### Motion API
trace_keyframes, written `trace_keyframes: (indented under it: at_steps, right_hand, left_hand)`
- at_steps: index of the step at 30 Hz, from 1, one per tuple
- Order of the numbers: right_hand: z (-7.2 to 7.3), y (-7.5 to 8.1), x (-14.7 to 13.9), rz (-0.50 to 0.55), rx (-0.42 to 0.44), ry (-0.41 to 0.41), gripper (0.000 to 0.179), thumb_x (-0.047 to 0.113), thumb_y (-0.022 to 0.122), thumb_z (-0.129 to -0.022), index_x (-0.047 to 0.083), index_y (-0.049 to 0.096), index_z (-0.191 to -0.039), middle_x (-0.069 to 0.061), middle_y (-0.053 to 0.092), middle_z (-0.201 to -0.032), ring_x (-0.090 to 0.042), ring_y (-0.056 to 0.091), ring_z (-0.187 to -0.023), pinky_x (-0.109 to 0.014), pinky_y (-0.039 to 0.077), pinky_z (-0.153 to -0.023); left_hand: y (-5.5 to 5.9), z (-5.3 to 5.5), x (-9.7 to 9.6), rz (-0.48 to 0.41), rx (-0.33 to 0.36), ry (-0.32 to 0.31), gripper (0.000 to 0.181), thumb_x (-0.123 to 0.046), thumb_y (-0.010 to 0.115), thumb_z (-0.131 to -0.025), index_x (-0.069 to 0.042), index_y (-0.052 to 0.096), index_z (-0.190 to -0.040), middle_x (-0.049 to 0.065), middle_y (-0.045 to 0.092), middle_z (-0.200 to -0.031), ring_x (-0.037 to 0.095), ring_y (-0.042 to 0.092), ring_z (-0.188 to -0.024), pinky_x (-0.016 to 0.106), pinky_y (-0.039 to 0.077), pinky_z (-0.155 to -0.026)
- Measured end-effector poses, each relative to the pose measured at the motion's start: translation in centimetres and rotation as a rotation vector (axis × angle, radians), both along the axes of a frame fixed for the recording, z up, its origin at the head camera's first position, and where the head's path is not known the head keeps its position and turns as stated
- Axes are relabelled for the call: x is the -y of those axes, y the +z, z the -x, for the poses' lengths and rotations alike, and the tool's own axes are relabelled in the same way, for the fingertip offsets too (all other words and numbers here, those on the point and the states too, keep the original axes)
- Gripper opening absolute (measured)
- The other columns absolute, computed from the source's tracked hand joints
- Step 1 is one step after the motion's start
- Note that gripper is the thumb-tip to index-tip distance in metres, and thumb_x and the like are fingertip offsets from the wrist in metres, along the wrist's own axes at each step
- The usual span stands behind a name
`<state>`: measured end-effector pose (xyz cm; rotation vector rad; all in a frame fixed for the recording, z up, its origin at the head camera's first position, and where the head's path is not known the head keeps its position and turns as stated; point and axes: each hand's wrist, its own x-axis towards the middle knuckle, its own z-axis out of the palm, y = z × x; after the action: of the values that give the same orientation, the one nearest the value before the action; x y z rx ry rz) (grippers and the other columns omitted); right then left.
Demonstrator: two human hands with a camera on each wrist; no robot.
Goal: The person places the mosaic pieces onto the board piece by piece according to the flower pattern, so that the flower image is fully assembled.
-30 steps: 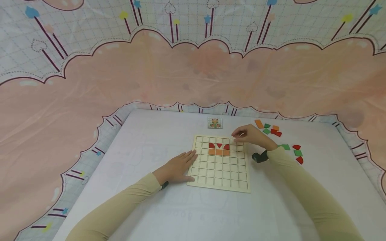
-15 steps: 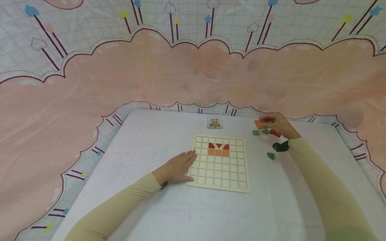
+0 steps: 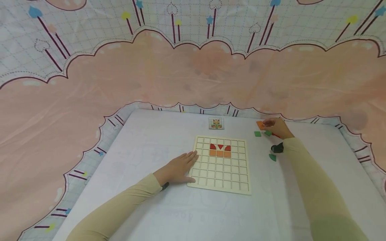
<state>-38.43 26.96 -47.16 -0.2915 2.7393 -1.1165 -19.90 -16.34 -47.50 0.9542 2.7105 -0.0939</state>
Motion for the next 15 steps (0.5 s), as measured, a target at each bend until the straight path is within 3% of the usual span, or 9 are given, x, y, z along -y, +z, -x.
trace_keyframes:
  at_steps: [5,8,15]
  right_hand:
    - [0.3,-0.4,0.2,-0.037,-0.007,-0.002,0.040,0.013,0.066,-0.087,-0.008,0.057,-0.120,-0.029,0.057,-0.122,-0.040,0.053,-0.114,-0.036,0.050,-0.089]
    - [0.2,-0.4,0.5,-0.053,0.024,-0.005,0.043,0.012,0.065,-0.087,-0.009,0.054,-0.123,-0.030,0.054,-0.125,-0.042,0.051,-0.116,-0.049,0.045,-0.098]
    - [0.0,-0.4,1.2,-0.105,0.096,-0.049,0.044,0.011,0.063,-0.089,-0.007,0.051,-0.127,-0.028,0.051,-0.130,-0.041,0.047,-0.119,-0.052,0.038,-0.107]
  left_hand:
    - [0.1,0.0,-0.1,0.004,-0.002,-0.001,0.092,-0.065,0.044,-0.088,-0.005,0.014,-0.151,0.011,0.010,-0.159,0.022,0.012,-0.147,0.036,0.018,-0.120]
    - [0.2,0.0,-0.1,-0.001,-0.006,-0.003,0.092,-0.064,0.046,-0.088,-0.004,0.015,-0.151,0.011,0.012,-0.159,0.023,0.013,-0.147,0.036,0.019,-0.120]
    - [0.2,0.0,0.0,0.000,-0.008,-0.008,0.093,-0.065,0.045,-0.087,-0.004,0.015,-0.151,0.012,0.012,-0.159,0.024,0.014,-0.147,0.036,0.019,-0.120]
